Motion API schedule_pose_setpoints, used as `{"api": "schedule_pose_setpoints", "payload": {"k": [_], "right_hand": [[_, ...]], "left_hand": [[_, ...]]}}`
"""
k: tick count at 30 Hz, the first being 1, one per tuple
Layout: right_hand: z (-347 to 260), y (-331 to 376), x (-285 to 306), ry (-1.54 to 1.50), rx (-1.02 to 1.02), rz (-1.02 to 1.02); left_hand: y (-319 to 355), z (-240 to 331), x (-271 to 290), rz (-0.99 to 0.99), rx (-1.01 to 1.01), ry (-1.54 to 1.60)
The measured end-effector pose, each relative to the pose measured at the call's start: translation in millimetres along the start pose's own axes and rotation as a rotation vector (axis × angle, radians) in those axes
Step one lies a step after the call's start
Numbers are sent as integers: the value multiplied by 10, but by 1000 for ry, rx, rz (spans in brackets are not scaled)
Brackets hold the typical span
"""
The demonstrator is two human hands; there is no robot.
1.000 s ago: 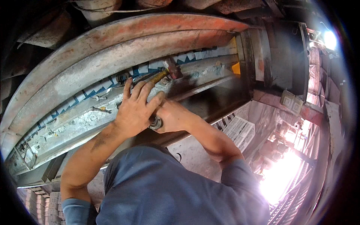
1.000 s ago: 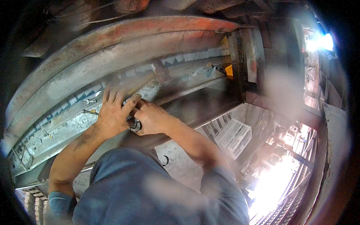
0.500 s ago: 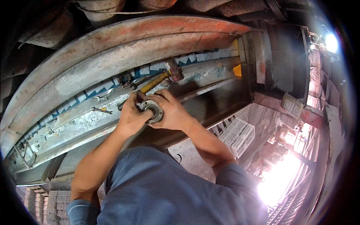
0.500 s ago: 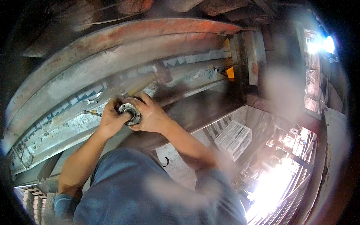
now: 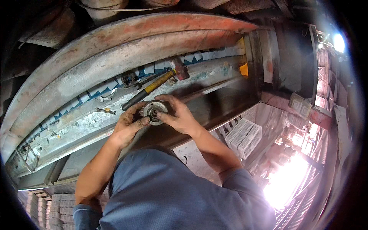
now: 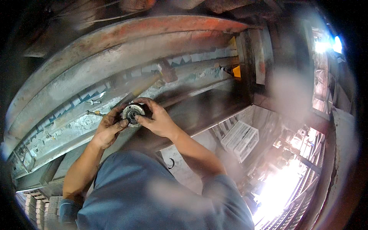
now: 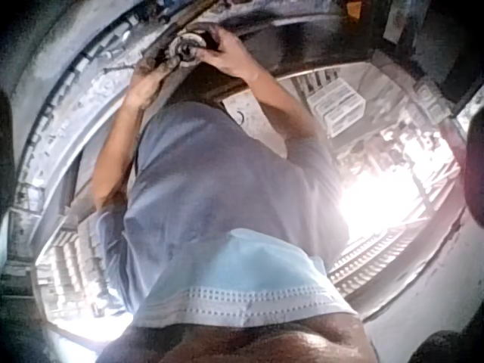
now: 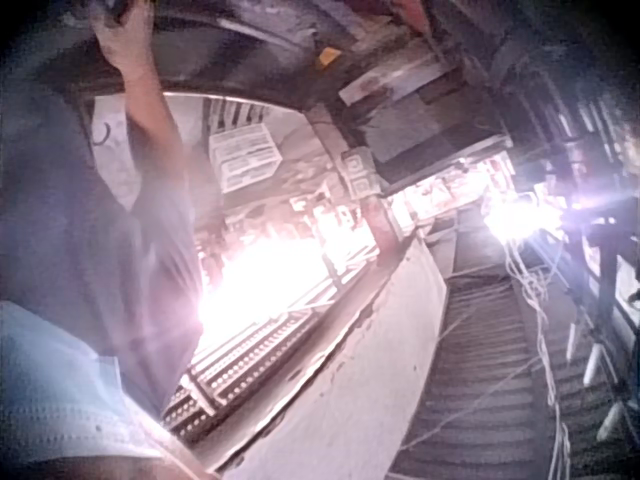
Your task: The person uses a hammer and a wrench to loosen and remove cylindrical components from a large industrial machine. They repeatedly strike the components with the hammer and then use the wrench to unscrew parts, placing the removed pieces on the machine's frame.
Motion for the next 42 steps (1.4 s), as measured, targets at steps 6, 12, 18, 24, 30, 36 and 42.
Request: {"api": "schedule_pose_setpoints", "payload": {"k": [6, 12, 18, 24, 30, 36, 42], "right_hand": [[21, 3, -78, -316, -72, -47], [62, 38, -169, -715, -185, -98], [9, -33, -212, -167, -45, 0], [-63, -24, -282, -168, 12, -53], [-103, -20, -284, 8, 72, -91], [-117, 64, -316, 160, 23, -75], [312, 124, -264, 286, -152, -60]], "left_hand": [[48, -33, -58, -64, 79, 297], [59, 34, -132, -114, 78, 338], [88, -71, 74, -39, 59, 299], [194, -133, 235, -21, 84, 388], [228, -166, 298, -81, 105, 448], [272, -225, 352, 18, 25, 264], [1059, -254, 1042, 258, -144, 360]]}}
Point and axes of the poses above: each hand's wrist, its own y-axis away from the middle knuckle, its own x-axis out of the back of the hand, z = x × y, the point moved 5 cm from there along -y, towards the middle knuckle, and after that the axes turned 6 degrees about y, right-handed, at the moved point
